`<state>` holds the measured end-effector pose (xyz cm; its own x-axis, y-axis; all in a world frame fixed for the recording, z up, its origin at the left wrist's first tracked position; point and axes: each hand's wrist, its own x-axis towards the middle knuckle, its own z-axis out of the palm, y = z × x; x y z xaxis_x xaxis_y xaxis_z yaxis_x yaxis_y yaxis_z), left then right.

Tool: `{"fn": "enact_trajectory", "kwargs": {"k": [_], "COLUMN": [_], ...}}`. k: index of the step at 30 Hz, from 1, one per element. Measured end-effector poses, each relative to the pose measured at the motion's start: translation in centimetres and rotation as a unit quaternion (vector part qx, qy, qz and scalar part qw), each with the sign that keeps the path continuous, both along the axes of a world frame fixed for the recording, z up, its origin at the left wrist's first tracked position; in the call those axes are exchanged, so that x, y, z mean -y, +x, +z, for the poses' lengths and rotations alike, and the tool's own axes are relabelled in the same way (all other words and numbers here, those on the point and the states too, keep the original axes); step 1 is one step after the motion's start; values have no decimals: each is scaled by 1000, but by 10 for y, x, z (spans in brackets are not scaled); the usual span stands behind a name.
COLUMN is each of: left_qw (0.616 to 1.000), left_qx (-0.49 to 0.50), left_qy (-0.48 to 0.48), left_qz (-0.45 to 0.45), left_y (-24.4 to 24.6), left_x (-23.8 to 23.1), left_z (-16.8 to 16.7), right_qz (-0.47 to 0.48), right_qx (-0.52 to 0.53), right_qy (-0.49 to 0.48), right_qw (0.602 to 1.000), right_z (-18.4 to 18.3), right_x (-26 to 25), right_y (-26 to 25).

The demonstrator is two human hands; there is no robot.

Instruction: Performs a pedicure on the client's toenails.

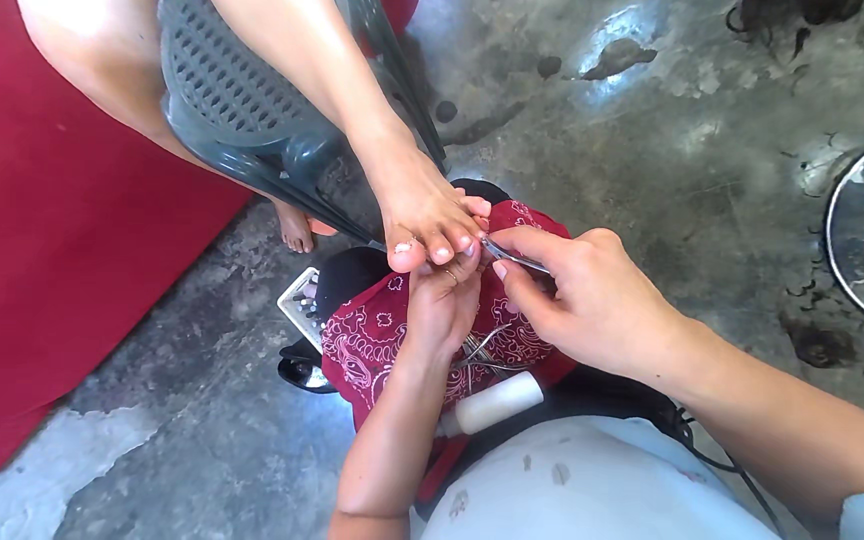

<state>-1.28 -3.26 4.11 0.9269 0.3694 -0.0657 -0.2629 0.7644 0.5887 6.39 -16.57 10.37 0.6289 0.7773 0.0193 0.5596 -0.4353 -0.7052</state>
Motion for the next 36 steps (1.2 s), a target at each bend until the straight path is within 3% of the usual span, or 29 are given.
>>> {"fn": "enact_trajectory", "kwargs": {"k": [11,25,28,31,34,36], "left_qw": [1000,1000,1000,999,999,999], "left_qx": [-13,-12,-4,13,-4,1], "left_qy": [7,2,-20,-34,-42,-41], "left_qz": [-1,-4,-5,-13,-15,-16], "left_y": [-2,0,0,-1,-3,-3], "left_x": [-1,0,0,-2,-2,-2], "left_z": [-9,3,5,-1,-6,-6], "right_qz": [-1,36,37,17,-1,-8], "right_qx": [199,199,149,-6,-201,-251], "right_qy": [-18,-77,-31,39,116,142], "right_qw": [980,976,988,999,973,957], "right_z": [-7,-6,-5,-8,-8,-7], "right_x": [-9,-10,-7,-1,3,2], "right_y": [-11,-12,-10,-7,-5,-4]}}
